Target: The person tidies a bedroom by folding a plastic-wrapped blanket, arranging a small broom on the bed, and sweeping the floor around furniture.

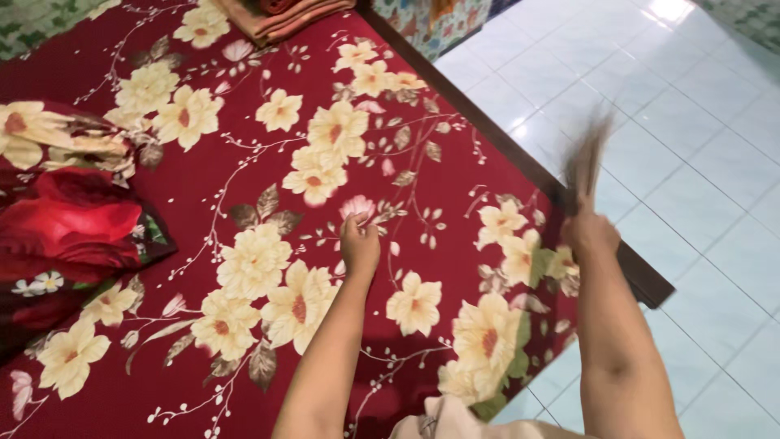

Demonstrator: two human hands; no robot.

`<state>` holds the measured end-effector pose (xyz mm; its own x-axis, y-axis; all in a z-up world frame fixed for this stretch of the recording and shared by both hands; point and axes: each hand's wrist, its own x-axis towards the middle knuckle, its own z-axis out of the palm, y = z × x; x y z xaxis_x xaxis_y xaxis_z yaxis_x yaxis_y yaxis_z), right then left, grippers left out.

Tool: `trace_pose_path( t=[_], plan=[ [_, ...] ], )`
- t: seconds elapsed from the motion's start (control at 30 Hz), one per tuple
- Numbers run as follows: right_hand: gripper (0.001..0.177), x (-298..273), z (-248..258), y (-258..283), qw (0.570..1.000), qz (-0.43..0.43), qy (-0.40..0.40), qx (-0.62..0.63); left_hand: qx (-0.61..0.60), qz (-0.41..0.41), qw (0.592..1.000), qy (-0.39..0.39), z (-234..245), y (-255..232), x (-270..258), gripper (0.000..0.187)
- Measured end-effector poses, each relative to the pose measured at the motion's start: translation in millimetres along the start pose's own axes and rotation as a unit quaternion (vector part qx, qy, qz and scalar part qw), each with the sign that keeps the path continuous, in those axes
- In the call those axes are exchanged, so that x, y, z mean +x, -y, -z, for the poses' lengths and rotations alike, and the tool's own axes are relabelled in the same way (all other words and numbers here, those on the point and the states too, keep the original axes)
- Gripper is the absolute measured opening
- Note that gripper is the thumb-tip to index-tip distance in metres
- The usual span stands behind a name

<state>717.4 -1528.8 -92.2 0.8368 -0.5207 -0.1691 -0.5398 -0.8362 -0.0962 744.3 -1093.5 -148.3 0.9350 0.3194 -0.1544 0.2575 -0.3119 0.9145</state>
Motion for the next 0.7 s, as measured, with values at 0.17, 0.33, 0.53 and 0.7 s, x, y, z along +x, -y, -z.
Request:
trace_pose_path(
  t=[0.17, 0.33, 0.53, 0.7],
  plan=[
    [0.074, -79, 21, 21, 0.987, 0.137, 0.021, 0.082, 0.029, -0.168, 0.983, -0.072, -59, -27, -50, 0.036],
    [0.073, -149, -36, -66, 0.936, 0.313, 0.160, 0.026, -0.091, -0.029, 0.995, -0.023, -130, -48, -97, 0.042],
    [0.057, -82, -9, -225, 0.997, -0.065, 0.044, 0.027, -0.047, -0.022, 0.998, 0.045, -153, -56, -160, 0.034],
    [0.068, -134, -12, -230, 0.996, 0.067, 0.019, 0.058, -0.188, 0.046, 0.971, 0.138, -182, -108, -220, 0.023]
  ],
)
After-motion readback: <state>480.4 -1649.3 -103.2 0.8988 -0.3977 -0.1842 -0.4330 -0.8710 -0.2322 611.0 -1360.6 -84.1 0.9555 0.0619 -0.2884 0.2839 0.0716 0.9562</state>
